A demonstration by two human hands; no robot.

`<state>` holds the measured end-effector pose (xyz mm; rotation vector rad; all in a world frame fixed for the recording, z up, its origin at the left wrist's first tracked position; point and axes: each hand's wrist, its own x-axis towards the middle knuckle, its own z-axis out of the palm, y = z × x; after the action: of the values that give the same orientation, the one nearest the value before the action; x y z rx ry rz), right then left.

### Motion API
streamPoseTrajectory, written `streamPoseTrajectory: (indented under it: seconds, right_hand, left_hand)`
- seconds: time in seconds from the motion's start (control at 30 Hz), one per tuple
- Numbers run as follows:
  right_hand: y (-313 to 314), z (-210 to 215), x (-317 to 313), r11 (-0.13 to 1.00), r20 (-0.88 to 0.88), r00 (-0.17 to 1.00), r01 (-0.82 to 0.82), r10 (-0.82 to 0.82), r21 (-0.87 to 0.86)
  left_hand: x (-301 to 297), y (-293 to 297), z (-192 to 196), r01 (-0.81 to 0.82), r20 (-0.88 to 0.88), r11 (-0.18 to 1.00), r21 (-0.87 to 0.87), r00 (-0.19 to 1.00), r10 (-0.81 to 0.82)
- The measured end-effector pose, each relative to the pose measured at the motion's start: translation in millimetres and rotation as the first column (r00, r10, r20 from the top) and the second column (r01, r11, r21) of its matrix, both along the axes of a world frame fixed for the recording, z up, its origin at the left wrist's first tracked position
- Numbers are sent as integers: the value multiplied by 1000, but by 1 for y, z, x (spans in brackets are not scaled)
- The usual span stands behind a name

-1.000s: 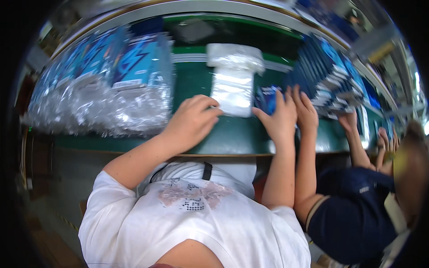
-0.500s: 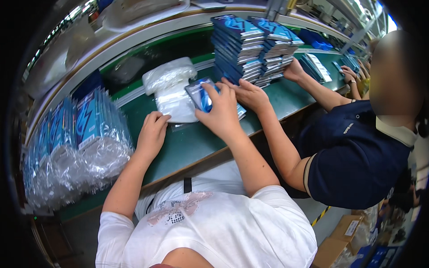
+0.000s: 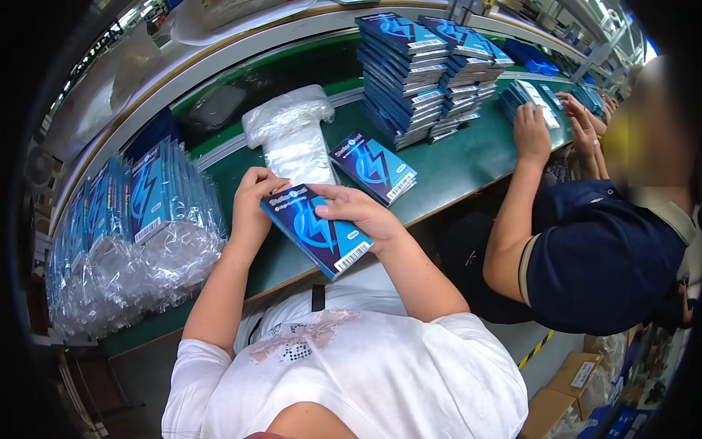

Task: The person repeatedly picks up small blue boxes labeled 'StellarCell' and places them into clear plastic bags. They then move the filled bags to a stack on the left side of the green table. The task involves repetitive pick-and-place actions with no tools used.

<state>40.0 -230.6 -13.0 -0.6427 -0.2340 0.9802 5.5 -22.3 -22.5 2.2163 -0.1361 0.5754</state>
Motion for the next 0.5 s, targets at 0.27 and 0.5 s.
streamPoseTrajectory:
  seconds: [0.27,0.5]
  right_hand:
    - [23,-7,20,968,177,983,92,-51,-234]
    - [-6,-19,23,885,384,922,218,-50,-410]
  left_hand:
    - [-1,17,-6,-45,-15,998,-46,999,45]
    - [5,10,-15,-39,-174,911,-410,984,-36]
